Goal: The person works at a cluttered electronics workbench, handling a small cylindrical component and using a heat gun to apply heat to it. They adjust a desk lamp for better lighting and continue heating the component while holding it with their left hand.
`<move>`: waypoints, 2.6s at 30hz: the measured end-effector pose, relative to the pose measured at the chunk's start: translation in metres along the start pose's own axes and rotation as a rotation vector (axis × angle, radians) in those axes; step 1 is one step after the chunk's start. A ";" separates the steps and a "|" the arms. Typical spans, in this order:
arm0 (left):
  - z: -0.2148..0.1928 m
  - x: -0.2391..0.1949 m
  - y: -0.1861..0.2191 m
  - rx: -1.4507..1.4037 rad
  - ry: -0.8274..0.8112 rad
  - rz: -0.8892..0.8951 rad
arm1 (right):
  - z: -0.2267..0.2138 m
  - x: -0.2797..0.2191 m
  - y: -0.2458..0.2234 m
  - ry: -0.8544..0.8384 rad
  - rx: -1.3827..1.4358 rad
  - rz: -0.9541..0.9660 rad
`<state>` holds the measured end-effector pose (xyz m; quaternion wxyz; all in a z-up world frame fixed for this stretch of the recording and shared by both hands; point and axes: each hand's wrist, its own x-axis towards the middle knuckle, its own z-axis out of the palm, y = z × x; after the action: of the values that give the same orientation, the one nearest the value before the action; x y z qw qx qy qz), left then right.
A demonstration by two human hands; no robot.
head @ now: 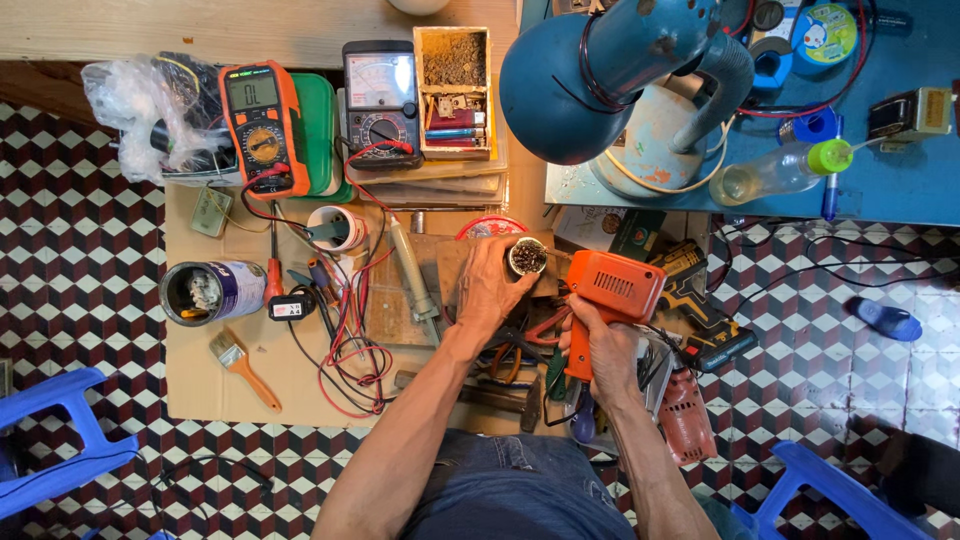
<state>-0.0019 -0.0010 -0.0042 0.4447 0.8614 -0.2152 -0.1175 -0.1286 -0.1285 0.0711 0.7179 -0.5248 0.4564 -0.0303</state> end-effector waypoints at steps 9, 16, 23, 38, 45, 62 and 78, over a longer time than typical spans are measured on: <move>0.000 0.001 -0.001 -0.015 0.000 0.003 | -0.001 0.001 0.002 -0.014 0.008 -0.017; 0.001 0.000 -0.003 -0.018 -0.001 -0.003 | 0.002 -0.002 -0.007 -0.011 -0.117 -0.087; 0.007 0.000 -0.006 -0.019 0.015 -0.001 | 0.003 -0.009 -0.013 -0.006 -0.263 -0.160; 0.008 -0.002 -0.005 -0.015 0.037 0.009 | -0.008 -0.007 0.015 0.011 -0.334 -0.239; 0.006 -0.003 -0.002 0.009 0.045 0.007 | -0.012 -0.016 0.014 0.076 -0.360 -0.223; -0.063 -0.041 -0.020 -0.181 0.075 -0.126 | 0.027 -0.068 -0.029 0.213 0.109 -0.297; -0.037 0.099 0.027 0.031 0.020 0.469 | 0.036 0.008 -0.027 0.331 0.322 -0.293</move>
<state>0.0924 -0.0350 0.0380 0.4486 0.7959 -0.4066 0.0010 -0.0871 -0.1183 0.0882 0.6959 -0.4522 0.4757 -0.2915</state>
